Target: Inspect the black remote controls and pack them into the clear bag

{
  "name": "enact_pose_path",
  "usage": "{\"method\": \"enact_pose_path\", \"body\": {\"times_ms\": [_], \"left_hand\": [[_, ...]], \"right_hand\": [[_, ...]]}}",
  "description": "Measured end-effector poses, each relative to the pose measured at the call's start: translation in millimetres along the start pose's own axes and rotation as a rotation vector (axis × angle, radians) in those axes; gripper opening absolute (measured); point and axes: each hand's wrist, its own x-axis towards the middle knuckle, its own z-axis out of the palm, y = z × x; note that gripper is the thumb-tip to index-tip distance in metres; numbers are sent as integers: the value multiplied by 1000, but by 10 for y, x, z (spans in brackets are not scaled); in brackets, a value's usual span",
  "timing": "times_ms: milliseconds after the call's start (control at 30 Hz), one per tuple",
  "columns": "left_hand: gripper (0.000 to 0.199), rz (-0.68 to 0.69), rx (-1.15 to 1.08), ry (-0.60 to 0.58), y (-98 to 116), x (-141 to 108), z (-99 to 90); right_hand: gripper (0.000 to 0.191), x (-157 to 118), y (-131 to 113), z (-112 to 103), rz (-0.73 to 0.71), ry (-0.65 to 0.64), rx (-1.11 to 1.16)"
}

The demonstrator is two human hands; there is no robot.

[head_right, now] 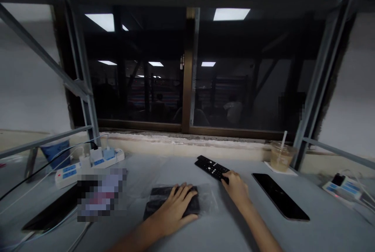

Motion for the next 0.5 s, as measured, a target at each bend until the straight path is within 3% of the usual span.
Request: {"method": "enact_pose_path", "body": {"times_ms": [100, 233, 333, 433, 500], "left_hand": [[52, 5, -18, 26, -33, 54, 4], [62, -44, -71, 64, -13, 92, -54], [47, -104, -95, 172, -68, 110, -150], [30, -264, 23, 297, -293, 121, -272], [30, -431, 111, 325, -514, 105, -340]], "right_hand": [[23, 13, 41, -1, -13, 5, 39], [24, 32, 109, 22, 77, -27, 68], [23, 59, 183, 47, 117, -53, 156], [23, 99, 273, 71, 92, -53, 338], [26, 125, 324, 87, 98, -60, 444]]}}
